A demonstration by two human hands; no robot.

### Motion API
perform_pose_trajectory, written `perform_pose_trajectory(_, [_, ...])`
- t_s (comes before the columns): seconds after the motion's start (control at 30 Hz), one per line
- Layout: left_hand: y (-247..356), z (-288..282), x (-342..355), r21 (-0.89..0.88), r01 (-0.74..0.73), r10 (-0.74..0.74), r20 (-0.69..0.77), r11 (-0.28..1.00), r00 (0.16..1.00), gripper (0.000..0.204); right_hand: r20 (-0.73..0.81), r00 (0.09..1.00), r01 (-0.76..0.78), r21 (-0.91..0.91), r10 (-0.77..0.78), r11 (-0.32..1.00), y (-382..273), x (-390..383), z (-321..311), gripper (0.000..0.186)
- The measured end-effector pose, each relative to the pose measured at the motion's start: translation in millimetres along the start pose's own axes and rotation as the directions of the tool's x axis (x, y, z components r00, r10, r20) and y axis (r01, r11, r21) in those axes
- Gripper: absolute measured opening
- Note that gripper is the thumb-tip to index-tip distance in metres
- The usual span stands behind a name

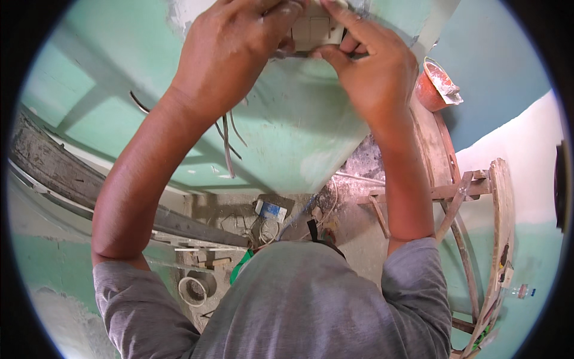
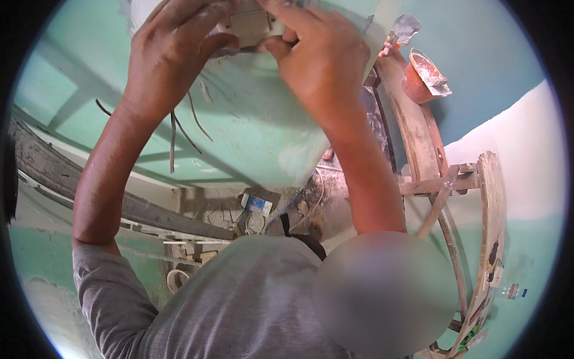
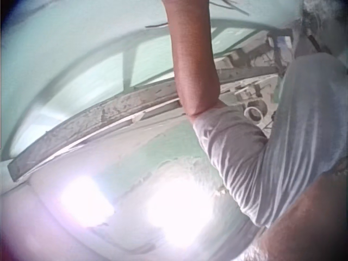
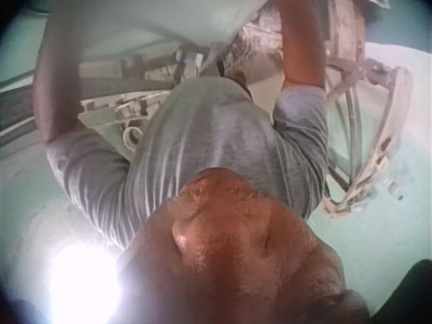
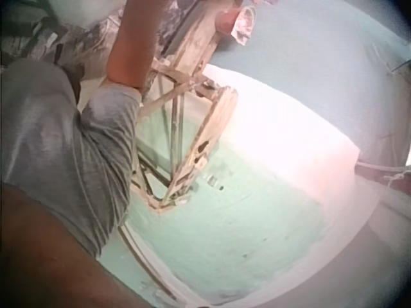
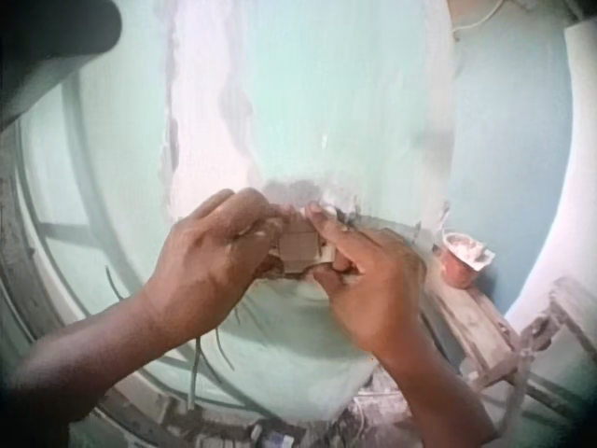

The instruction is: The person connects wires to a wall switch using a screwdriver and then mounts the switch into a wall cavity. They strip wire ends, secure them to terminals, and align the switch plate into the wall opening.

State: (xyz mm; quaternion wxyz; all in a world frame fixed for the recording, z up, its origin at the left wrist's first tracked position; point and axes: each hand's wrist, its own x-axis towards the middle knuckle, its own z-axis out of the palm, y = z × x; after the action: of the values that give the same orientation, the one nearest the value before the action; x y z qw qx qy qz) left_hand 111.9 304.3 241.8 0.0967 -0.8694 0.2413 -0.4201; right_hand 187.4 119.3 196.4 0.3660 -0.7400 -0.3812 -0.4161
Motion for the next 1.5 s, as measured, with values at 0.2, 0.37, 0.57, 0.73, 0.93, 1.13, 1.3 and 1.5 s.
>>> perform_pose_trajectory(0.2, [2.7, 9.1, -4.8, 0.074, 0.014, -0.014, -0.008, 0.997, 1.0, 0.053, 0.031, 0.996, -0.087, 0.014, 0.086, 0.996, 4.5, -6.1, 5.4, 0.074])
perform_pose_trajectory(0.37, [3.8, 21.0, -8.7, 0.063, 0.075, -0.071, -0.06, 0.995, 0.996, 0.063, 0.032, 0.992, -0.121, -0.014, 0.122, 0.993, 9.2, -8.1, 12.0, 0.075])
perform_pose_trajectory(0.57, [0.8, 25.0, -13.1, 0.023, 0.068, -0.066, -0.081, 0.997, 0.995, 0.066, 0.064, 0.988, -0.145, 0.066, 0.141, 0.987, 8.7, -9.0, 5.9, 0.074])
perform_pose_trajectory(0.73, [-0.5, 26.4, -13.8, 0.025, 0.039, -0.037, -0.096, 0.999, 0.995, 0.064, 0.073, 0.989, -0.138, 0.13, 0.129, 0.982, 11.8, -2.0, -6.9, 0.069])
perform_pose_trajectory(0.93, [2.3, 23.4, -13.4, 0.024, 0.057, -0.055, -0.076, 0.998, 0.996, 0.062, -0.014, 0.994, -0.1, 0.237, 0.106, 0.966, 15.5, -8.7, 5.0, 0.064])
perform_pose_trajectory(1.13, [7.5, 6.3, -1.9, 0.029, 0.034, -0.033, -0.036, 0.999, 0.999, 0.05, -0.074, 0.996, -0.037, 0.216, 0.054, 0.976, 16.4, -11.5, 5.8, 0.057])
perform_pose_trajectory(1.3, [22.6, 22.3, 6.9, -0.105, 0.092, -0.101, -0.085, 0.99, 0.991, 0.039, -0.015, 0.999, -0.027, 0.363, 0.035, 0.931, 54.6, -10.1, 3.5, 0.058])
perform_pose_trajectory(1.5, [-3.1, 20.8, -11.4, 0.115, 0.129, -0.129, -0.008, 0.985, 0.992, 0.051, -0.085, 0.984, -0.095, 0.501, 0.158, 0.861, 13.3, -47.6, -23.4, 0.057])
